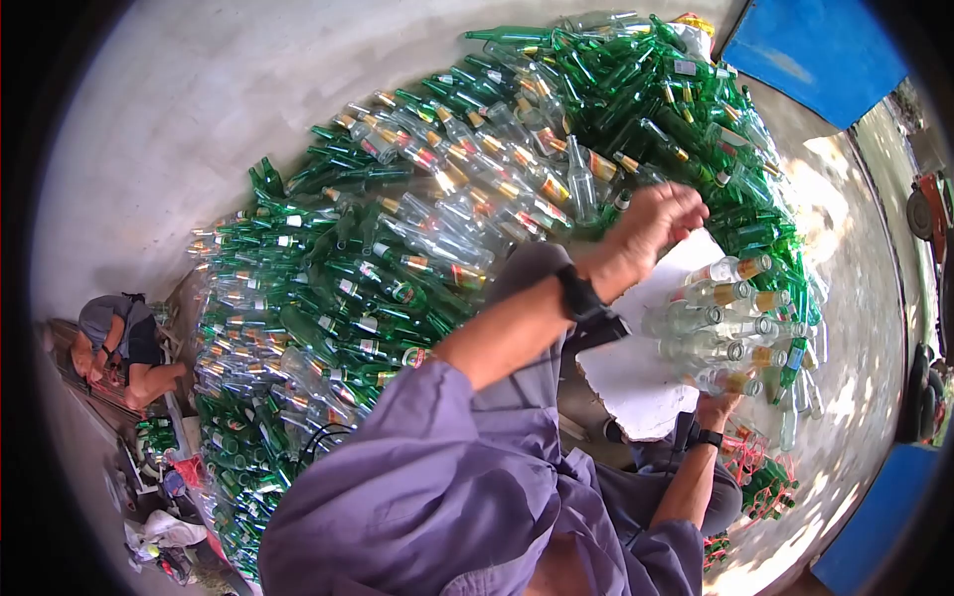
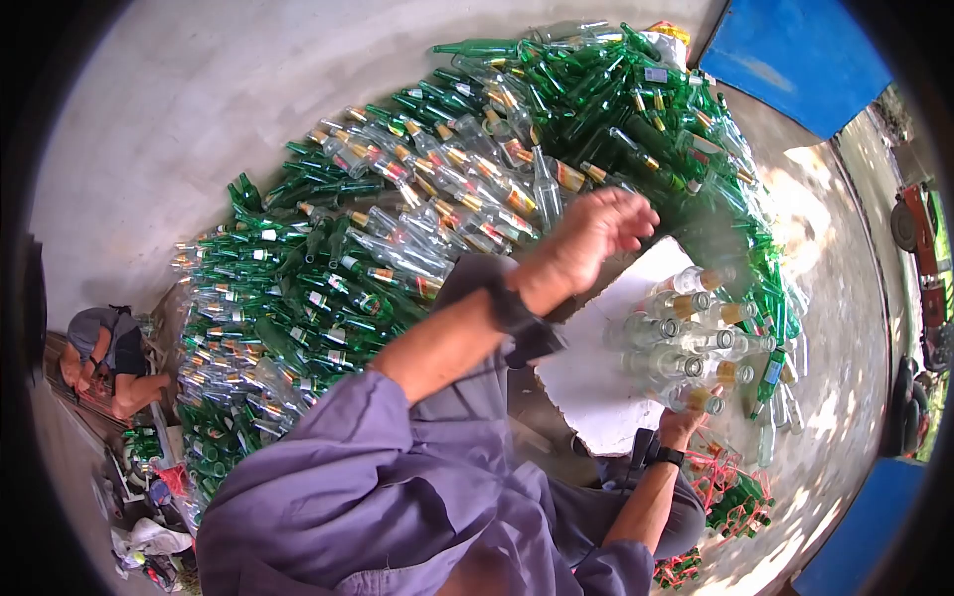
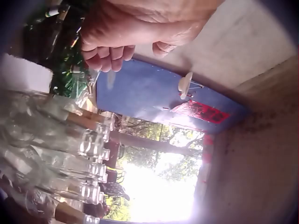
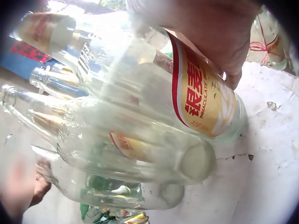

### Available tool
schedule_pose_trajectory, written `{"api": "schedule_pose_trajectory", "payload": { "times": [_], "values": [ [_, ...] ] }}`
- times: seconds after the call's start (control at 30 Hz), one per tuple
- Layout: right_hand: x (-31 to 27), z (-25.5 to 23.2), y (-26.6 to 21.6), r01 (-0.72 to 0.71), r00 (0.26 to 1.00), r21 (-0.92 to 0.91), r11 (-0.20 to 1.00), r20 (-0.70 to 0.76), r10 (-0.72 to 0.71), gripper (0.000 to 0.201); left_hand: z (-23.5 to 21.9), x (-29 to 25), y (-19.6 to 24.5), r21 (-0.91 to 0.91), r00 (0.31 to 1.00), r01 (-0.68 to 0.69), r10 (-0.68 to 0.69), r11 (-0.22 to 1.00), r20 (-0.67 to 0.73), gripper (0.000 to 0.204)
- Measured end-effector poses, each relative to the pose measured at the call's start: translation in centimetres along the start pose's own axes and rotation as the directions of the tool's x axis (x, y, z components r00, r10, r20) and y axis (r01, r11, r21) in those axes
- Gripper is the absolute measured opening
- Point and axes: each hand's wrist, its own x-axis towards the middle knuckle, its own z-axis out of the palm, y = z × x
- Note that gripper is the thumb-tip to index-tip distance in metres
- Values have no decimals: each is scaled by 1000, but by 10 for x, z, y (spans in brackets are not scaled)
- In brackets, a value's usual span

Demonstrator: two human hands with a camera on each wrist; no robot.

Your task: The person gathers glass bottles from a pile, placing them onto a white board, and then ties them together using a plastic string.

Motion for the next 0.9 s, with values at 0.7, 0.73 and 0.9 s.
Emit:
{"api": "schedule_pose_trajectory", "payload": {
  "times": [0.7, 0.73, 0.9],
  "values": [
    [-29, 10, 1, -91, 995, 33, 995, -38, 93, 59, -427, -237, 15, 316, 604, 516, -78, 796, -793, 17],
    [-21, -4, 8, -21, 1000, -65, 998, 13, 22, 63, -429, -242, 11, 320, 574, 548, -70, 773, -816, 12],
    [-13, -6, 9, -113, 989, -99, 989, -103, 103, 73, -450, -259, -3, 441, 667, 534, -39, 721, -744, 9]
  ]
}}
